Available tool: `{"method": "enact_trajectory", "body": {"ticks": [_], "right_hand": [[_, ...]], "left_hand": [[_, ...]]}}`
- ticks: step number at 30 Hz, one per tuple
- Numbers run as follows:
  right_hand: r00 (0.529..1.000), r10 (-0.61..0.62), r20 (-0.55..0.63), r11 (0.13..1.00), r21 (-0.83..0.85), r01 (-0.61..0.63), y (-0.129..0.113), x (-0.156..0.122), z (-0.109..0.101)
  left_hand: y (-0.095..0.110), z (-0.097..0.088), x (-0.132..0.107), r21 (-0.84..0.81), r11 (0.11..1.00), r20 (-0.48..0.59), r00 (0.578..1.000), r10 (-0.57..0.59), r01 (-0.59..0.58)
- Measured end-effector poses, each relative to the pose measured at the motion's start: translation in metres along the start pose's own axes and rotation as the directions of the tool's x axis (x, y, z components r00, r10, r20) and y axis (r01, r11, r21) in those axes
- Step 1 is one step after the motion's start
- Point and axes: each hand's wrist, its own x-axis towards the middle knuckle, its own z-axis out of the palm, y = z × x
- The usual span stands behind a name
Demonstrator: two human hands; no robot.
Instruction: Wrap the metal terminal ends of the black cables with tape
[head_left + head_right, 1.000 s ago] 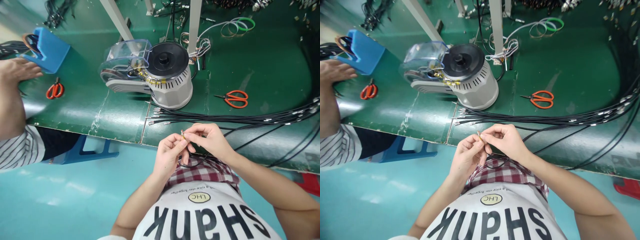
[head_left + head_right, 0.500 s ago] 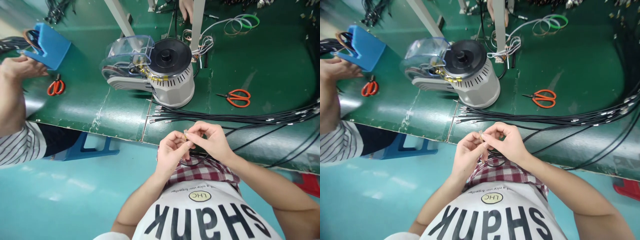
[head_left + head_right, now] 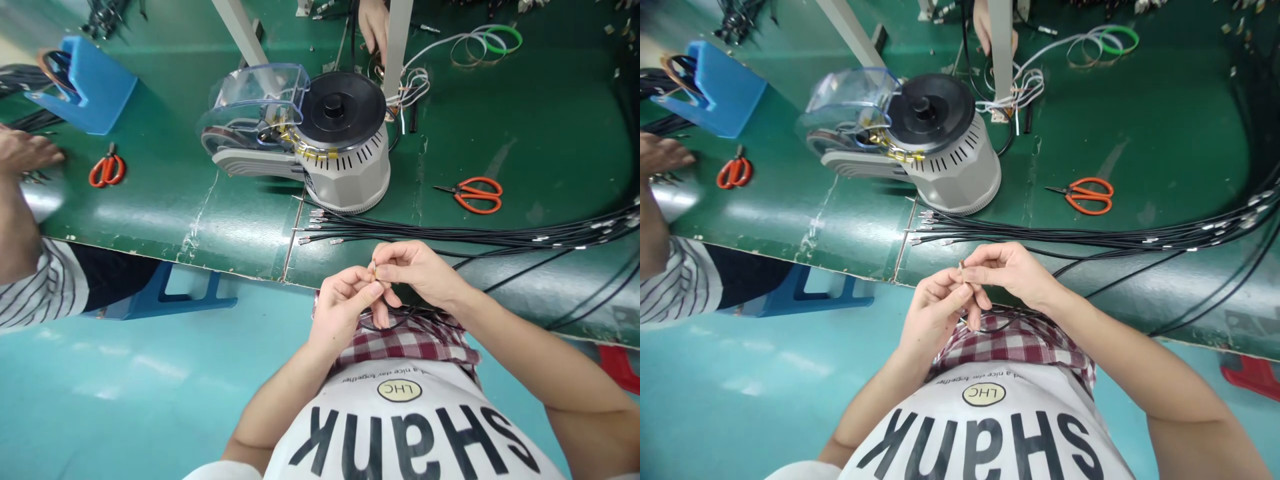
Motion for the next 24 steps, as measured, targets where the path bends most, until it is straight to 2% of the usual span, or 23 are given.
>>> {"method": "enact_trajectory", "body": {"ticks": [5, 7, 8, 9, 11, 13, 14, 15, 16, 17, 18, 19, 20, 21, 22, 23, 24], "right_hand": [[0.998, -0.06, -0.021, 0.975, -0.214, 0.054, -0.005, 0.002, -0.002], [0.992, -0.124, -0.037, 0.917, -0.386, 0.1, -0.008, 0.001, -0.007], [0.984, -0.172, -0.053, 0.851, -0.51, 0.122, -0.01, 0.001, -0.011], [0.971, -0.23, -0.064, 0.744, -0.655, 0.133, -0.011, 0.0, -0.016], [0.938, -0.342, -0.048, 0.408, -0.907, 0.102, -0.013, 0.0, -0.028], [0.917, -0.398, 0.014, 0.036, -0.999, 0.031, -0.012, 0.002, -0.038], [0.914, -0.403, 0.049, -0.108, -0.994, 0.006, -0.011, 0.003, -0.042], [0.914, -0.398, 0.08, -0.215, -0.977, -0.008, -0.01, 0.005, -0.044], [0.916, -0.388, 0.106, -0.291, -0.957, -0.013, -0.009, 0.007, -0.045], [0.918, -0.377, 0.125, -0.345, -0.939, -0.013, -0.008, 0.009, -0.045], [0.92, -0.368, 0.137, -0.377, -0.926, -0.013, -0.008, 0.01, -0.044], [0.92, -0.366, 0.142, -0.391, -0.92, -0.014, -0.009, 0.011, -0.043], [0.918, -0.371, 0.14, -0.385, -0.923, -0.015, -0.011, 0.011, -0.041], [0.914, -0.383, 0.131, -0.357, -0.934, -0.016, -0.014, 0.01, -0.039], [0.911, -0.397, 0.114, -0.306, -0.952, -0.014, -0.017, 0.007, -0.038], [0.911, -0.402, 0.092, -0.233, -0.972, -0.004, -0.021, 0.002, -0.036], [0.916, -0.395, 0.069, -0.143, -0.99, 0.013, -0.024, -0.004, -0.034]], "left_hand": [[-0.001, -0.005, 0.004, -0.051, 0.996, 0.082, 0.995, -0.064, 0.069], [-0.002, -0.008, 0.001, -0.018, 0.998, 0.056, 0.996, -0.065, 0.066], [-0.002, -0.009, -0.001, 0.02, 0.998, 0.026, 0.998, -0.052, 0.051], [-0.003, -0.011, -0.004, 0.075, 0.997, -0.013, 0.999, -0.031, 0.032], [-0.007, -0.015, -0.01, 0.207, 0.978, -0.112, 0.993, 0.031, -0.008], [-0.011, -0.022, -0.016, 0.357, 0.933, -0.231, 0.964, 0.133, -0.043], [-0.013, -0.026, -0.018, 0.461, 0.885, -0.286, 0.933, 0.218, -0.065], [-0.015, -0.03, -0.02, 0.596, 0.799, -0.315, 0.893, 0.322, -0.078], [-0.016, -0.034, -0.022, 0.744, 0.664, -0.306, 0.848, 0.433, -0.071], [-0.016, -0.037, -0.024, 0.872, 0.487, -0.257, 0.809, 0.529, -0.041], [-0.015, -0.039, -0.026, 0.954, 0.299, -0.181, 0.789, 0.587, -0.003], [-0.014, -0.04, -0.029, 0.99, 0.136, -0.099, 0.798, 0.595, 0.022], [-0.012, -0.041, -0.031, 1.0, 0.026, -0.028, 0.829, 0.558, 0.016], [-0.009, -0.041, -0.034, 1.0, -0.02, 0.024, 0.87, 0.493, -0.017], [-0.006, -0.04, -0.035, 0.998, -0.005, 0.062, 0.908, 0.414, -0.066], [-0.003, -0.039, -0.036, 0.992, 0.059, 0.088, 0.936, 0.342, -0.115], [-0.001, -0.037, -0.036, 0.976, 0.162, 0.092, 0.95, 0.297, -0.145]]}}
